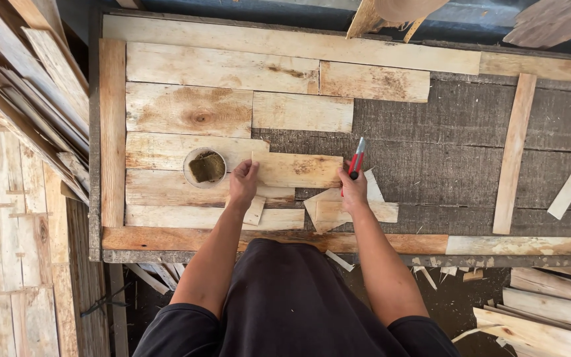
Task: Scoring, cutting, and gluing thin wood veneer strips onto a wooden surface on a workshop bench.
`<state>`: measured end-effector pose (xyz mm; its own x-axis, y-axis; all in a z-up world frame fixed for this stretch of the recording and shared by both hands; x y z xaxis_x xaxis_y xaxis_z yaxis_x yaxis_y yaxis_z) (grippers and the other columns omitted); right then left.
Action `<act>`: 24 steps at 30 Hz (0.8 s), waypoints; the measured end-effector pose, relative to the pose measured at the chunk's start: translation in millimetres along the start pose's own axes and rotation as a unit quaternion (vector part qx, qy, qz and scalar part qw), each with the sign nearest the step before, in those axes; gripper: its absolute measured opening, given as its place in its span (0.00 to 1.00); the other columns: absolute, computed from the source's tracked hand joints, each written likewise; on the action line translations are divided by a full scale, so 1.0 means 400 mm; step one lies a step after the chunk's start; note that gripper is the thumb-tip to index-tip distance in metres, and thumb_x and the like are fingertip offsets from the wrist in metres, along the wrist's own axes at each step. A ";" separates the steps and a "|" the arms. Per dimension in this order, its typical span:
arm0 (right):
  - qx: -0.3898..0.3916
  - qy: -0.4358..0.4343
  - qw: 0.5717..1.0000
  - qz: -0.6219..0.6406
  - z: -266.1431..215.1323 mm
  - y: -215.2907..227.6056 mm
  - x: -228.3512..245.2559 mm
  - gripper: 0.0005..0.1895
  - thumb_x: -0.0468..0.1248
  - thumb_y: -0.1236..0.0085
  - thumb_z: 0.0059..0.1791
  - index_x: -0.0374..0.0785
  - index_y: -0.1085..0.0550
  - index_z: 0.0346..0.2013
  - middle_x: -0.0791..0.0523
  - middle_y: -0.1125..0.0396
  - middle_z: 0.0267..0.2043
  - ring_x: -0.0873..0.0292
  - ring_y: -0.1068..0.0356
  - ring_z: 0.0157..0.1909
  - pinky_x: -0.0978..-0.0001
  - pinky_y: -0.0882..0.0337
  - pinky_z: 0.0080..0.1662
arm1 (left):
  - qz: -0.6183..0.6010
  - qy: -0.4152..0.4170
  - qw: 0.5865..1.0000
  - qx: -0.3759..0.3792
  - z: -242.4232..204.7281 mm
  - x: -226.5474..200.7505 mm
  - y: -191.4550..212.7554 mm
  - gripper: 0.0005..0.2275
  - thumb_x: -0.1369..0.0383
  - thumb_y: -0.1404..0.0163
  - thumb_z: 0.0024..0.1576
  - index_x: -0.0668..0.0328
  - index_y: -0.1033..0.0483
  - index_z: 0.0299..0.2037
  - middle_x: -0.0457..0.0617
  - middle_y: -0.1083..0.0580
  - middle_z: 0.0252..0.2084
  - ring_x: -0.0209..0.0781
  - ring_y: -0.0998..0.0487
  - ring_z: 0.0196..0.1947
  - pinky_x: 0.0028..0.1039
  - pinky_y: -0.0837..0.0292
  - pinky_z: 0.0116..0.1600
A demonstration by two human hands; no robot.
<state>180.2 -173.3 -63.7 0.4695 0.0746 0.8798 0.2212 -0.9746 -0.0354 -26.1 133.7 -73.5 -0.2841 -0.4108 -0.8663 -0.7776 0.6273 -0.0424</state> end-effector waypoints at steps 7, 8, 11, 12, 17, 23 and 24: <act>-0.071 0.033 0.997 -0.008 0.019 0.126 0.035 0.18 0.37 0.33 0.47 0.39 0.26 0.50 0.64 0.30 0.40 0.69 0.33 0.40 0.75 0.32 0.45 | 0.015 -0.019 0.999 0.040 -0.048 -0.043 -0.084 0.14 0.61 0.48 0.65 0.67 0.21 0.48 0.42 0.25 0.28 0.27 0.32 0.25 0.22 0.35 0.30; -0.087 -0.009 0.994 -0.059 -0.006 0.136 0.051 0.16 0.39 0.35 0.48 0.40 0.25 0.49 0.63 0.34 0.34 0.66 0.38 0.34 0.71 0.38 0.37 | 0.100 -0.076 0.992 0.022 -0.059 -0.067 -0.088 0.13 0.61 0.48 0.65 0.65 0.21 0.47 0.45 0.23 0.29 0.31 0.26 0.27 0.25 0.31 0.34; -0.090 0.004 0.988 -0.122 -0.008 0.216 0.025 0.12 0.40 0.36 0.50 0.40 0.23 0.47 0.64 0.37 0.30 0.66 0.43 0.30 0.71 0.42 0.33 | 0.239 -0.146 0.959 0.046 -0.108 -0.103 -0.152 0.10 0.62 0.48 0.64 0.61 0.21 0.46 0.51 0.20 0.32 0.41 0.19 0.31 0.31 0.25 0.38; -0.077 0.062 0.986 -0.133 0.005 0.245 0.018 0.10 0.38 0.36 0.51 0.37 0.21 0.45 0.65 0.37 0.31 0.69 0.42 0.32 0.74 0.40 0.35 | 0.290 -0.163 0.939 0.087 -0.126 -0.109 -0.194 0.08 0.64 0.48 0.63 0.58 0.21 0.45 0.54 0.20 0.34 0.47 0.17 0.32 0.35 0.24 0.38; -0.126 0.084 0.977 -0.150 -0.045 0.332 0.026 0.09 0.37 0.39 0.50 0.37 0.22 0.42 0.64 0.31 0.33 0.70 0.36 0.33 0.76 0.35 0.37 | 0.367 -0.236 0.885 0.160 -0.196 -0.025 -0.335 0.07 0.68 0.46 0.58 0.56 0.21 0.43 0.54 0.20 0.39 0.55 0.20 0.40 0.42 0.25 0.44; -0.183 0.076 0.966 -0.164 -0.078 0.421 0.036 0.09 0.38 0.40 0.50 0.36 0.23 0.42 0.60 0.31 0.31 0.65 0.35 0.32 0.70 0.34 0.36 | 0.448 -0.173 0.852 0.209 -0.247 -0.023 -0.410 0.11 0.64 0.39 0.50 0.57 0.21 0.40 0.52 0.21 0.40 0.53 0.22 0.44 0.43 0.26 0.48; -0.192 0.104 0.959 -0.182 -0.074 0.435 0.041 0.09 0.38 0.40 0.50 0.36 0.23 0.42 0.59 0.30 0.32 0.65 0.33 0.34 0.69 0.32 0.38 | 0.473 -0.183 0.839 0.199 -0.250 -0.032 -0.416 0.14 0.64 0.36 0.46 0.58 0.22 0.39 0.54 0.22 0.39 0.54 0.23 0.43 0.43 0.27 0.48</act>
<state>201.0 -347.9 -41.4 0.2324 0.4188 0.8778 -0.0110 -0.9013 0.4330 50.8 -31.6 -5.5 -0.4202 0.5796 -0.6982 -0.0316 0.7596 0.6496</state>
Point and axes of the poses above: each hand's wrist, its own z-axis towards the middle knuckle, its own y-axis out of the back of the hand, x = y × z, the point moved 9 cm from there along z, towards the middle knuckle
